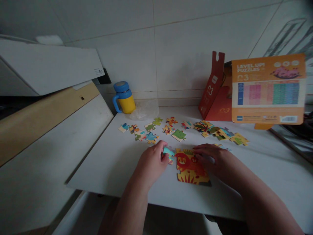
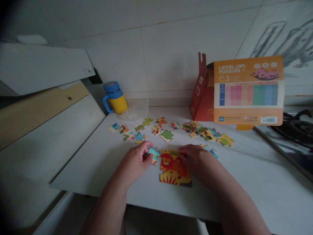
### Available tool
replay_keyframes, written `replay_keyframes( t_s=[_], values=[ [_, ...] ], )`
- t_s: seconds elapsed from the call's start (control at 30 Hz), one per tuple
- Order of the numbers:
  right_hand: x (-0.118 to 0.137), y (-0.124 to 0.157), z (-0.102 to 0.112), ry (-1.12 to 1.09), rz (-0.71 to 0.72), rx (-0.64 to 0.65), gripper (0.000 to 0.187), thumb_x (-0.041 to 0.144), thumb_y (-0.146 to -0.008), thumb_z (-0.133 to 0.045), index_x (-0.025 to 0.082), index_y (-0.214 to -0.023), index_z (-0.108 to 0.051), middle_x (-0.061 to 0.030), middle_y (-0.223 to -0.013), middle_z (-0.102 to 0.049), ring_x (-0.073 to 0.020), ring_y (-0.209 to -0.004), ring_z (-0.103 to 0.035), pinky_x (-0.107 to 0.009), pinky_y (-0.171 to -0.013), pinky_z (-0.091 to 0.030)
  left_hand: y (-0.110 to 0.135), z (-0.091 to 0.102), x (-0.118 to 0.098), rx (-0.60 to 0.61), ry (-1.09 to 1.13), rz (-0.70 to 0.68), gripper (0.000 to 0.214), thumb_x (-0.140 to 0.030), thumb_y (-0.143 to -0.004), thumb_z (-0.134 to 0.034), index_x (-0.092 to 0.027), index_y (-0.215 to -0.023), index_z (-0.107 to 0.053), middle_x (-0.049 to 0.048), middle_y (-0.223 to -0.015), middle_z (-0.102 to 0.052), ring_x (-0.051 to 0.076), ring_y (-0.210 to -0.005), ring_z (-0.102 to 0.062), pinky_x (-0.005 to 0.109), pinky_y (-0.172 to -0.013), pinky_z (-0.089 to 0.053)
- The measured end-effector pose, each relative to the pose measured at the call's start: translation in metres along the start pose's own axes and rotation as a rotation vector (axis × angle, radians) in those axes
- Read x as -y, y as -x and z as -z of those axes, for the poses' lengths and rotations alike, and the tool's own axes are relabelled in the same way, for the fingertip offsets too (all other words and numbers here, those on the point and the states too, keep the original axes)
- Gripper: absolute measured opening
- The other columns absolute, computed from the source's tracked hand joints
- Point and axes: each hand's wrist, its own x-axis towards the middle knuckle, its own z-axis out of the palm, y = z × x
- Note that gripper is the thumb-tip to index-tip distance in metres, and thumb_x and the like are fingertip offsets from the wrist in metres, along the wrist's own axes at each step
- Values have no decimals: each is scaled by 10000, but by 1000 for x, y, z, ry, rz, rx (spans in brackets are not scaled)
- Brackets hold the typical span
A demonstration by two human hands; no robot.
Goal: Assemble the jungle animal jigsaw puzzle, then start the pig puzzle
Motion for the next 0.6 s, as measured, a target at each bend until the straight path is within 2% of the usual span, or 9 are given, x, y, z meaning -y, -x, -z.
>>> replay_keyframes(
  t_s=[0.07, 0.2, 0.37, 0.6],
  values=[
    [-1, 0, 0, 4, 0, 4, 325, 323, -1010, -542, 255, -1135, -835, -84, -1250, -791, -271, -1100, -759, -457, -1005, -615, 0, 0, 0, -2, -19, 12, 300, -179, -940, -616, -253, -1224, -676, 13, -920, -713, 163, -742, -637, 268, -664, -420],
    [-3, 1, 0, -2, -39, -2, 322, 324, -994, -548, 258, -1127, -833, -73, -1242, -799, -269, -1082, -769, -450, -995, -623, 0, 5, 4, -46, -76, 73, 371, -166, -912, -648, -244, -1274, -654, 19, -932, -722, 173, -761, -652, 274, -696, -438],
    [-2, 1, 2, -10, -42, 9, 346, 334, -1004, -522, 245, -1149, -823, -78, -1245, -800, -264, -1083, -776, -439, -996, -624, -2, 13, 11, -58, -124, 163, 295, -175, -910, -662, -232, -1199, -675, 17, -909, -725, 162, -700, -627, 272, -647, -406],
    [-1, 2, 3, 0, -27, 2, 315, 305, -1000, -538, 246, -1110, -827, -94, -1218, -807, -265, -1057, -780, -414, -956, -625, -2, 11, 14, -52, -105, 134, 293, -197, -918, -674, -232, -1208, -656, -6, -849, -711, 160, -696, -626, 265, -645, -403]
  ],
)
